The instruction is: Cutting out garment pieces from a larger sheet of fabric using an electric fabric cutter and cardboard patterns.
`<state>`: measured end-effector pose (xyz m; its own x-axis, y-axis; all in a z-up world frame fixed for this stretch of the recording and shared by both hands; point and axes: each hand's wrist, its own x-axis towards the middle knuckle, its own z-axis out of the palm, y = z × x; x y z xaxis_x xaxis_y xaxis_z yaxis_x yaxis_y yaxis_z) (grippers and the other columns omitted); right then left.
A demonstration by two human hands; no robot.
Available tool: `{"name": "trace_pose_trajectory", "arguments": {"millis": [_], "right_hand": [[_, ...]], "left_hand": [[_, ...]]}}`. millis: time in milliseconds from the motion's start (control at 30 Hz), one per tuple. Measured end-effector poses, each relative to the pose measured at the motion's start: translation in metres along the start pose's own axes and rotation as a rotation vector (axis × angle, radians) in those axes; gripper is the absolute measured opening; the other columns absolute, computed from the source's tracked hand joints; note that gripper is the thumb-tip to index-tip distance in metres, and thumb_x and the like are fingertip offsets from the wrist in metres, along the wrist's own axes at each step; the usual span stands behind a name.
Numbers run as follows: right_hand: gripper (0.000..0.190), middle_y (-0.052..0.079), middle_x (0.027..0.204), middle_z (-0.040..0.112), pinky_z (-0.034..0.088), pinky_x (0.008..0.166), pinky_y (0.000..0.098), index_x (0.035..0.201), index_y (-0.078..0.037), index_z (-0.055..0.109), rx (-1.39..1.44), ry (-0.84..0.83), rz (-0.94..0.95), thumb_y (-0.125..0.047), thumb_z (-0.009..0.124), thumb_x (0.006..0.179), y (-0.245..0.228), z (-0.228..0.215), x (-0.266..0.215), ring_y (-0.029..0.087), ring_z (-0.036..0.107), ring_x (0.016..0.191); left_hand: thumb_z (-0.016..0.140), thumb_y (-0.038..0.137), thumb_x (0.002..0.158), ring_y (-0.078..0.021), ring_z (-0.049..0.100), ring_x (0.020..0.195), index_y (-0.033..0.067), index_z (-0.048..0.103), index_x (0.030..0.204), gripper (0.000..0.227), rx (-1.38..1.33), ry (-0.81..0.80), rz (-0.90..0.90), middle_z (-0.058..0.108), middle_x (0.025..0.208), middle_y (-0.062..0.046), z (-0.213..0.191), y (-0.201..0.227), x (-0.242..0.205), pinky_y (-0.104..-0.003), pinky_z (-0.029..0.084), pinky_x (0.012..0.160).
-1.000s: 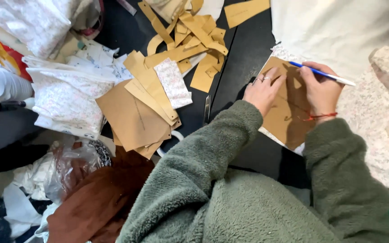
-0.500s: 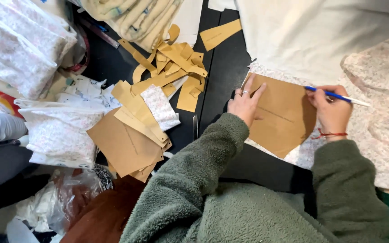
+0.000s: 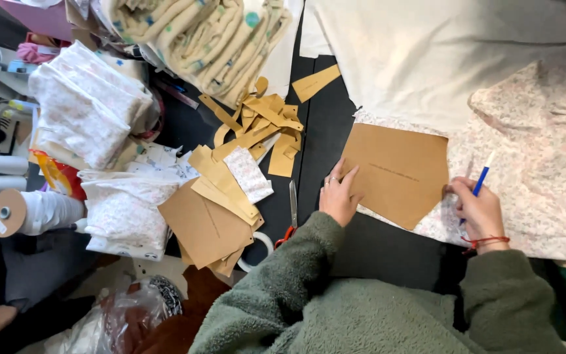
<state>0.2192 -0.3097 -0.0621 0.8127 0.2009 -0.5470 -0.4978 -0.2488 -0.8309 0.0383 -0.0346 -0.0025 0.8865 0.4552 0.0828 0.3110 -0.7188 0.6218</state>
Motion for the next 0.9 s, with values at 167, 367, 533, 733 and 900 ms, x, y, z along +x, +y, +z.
{"name": "trace_pose_trajectory", "arguments": {"millis": [167, 367, 533, 733, 900], "right_hand": [[0.027, -0.002, 0.087, 0.069, 0.041, 0.058, 0.0226, 0.113, -0.002, 0.073, -0.049, 0.066, -0.154, -0.024, 0.077, 0.098, -0.004, 0.024, -0.040, 0.004, 0.052, 0.067], [0.012, -0.011, 0.083, 0.051, 0.038, 0.051, 0.0188, 0.109, -0.017, 0.052, 0.546, 0.501, -0.359, -0.017, 0.064, 0.110, -0.013, -0.088, -0.155, 0.002, 0.045, 0.061], [0.021, -0.009, 0.085, 0.047, 0.029, 0.058, 0.0169, 0.111, -0.014, 0.054, 1.066, 0.566, -0.453, -0.027, 0.043, 0.123, 0.310, -0.299, -0.241, 0.003, 0.032, 0.063], [0.016, -0.004, 0.082, 0.048, 0.037, 0.054, 0.0232, 0.110, -0.015, 0.054, 1.518, 1.056, -0.154, -0.028, 0.052, 0.118, 0.508, -0.287, -0.419, 0.010, 0.041, 0.063], [0.032, -0.005, 0.074, 0.050, 0.033, 0.045, 0.0258, 0.107, -0.009, 0.064, 1.684, 0.971, -0.074, -0.041, 0.058, 0.107, 0.650, -0.300, -0.466, 0.011, 0.044, 0.060]], "left_hand": [[0.078, 0.008, 0.084, -0.0363, 0.061, 0.120, 0.0102, 0.063, 0.135, 0.053, -0.164, 0.118, 0.148, 0.055, 0.145, -0.017, -0.031, 0.028, -0.006, -0.045, 0.052, 0.099], [0.065, 0.018, 0.102, -0.0194, 0.074, 0.081, 0.0084, 0.073, 0.113, 0.016, -0.488, -0.339, 0.035, 0.076, 0.090, -0.007, -0.021, 0.082, -0.029, -0.034, 0.058, 0.072], [0.064, 0.020, 0.105, -0.0164, 0.071, 0.080, 0.0071, 0.072, 0.114, 0.017, -0.531, -0.789, 0.284, 0.072, 0.094, -0.009, 0.036, 0.125, -0.077, -0.033, 0.058, 0.069], [0.064, 0.021, 0.105, -0.0154, 0.070, 0.073, 0.0061, 0.075, 0.110, 0.020, -0.626, -1.093, 0.523, 0.072, 0.089, -0.008, 0.072, 0.231, -0.148, -0.034, 0.057, 0.065], [0.061, 0.021, 0.108, -0.0143, 0.064, 0.068, 0.0080, 0.075, 0.112, 0.020, -0.533, -1.219, 0.800, 0.066, 0.080, -0.006, 0.154, 0.256, -0.218, -0.033, 0.051, 0.057]]}}
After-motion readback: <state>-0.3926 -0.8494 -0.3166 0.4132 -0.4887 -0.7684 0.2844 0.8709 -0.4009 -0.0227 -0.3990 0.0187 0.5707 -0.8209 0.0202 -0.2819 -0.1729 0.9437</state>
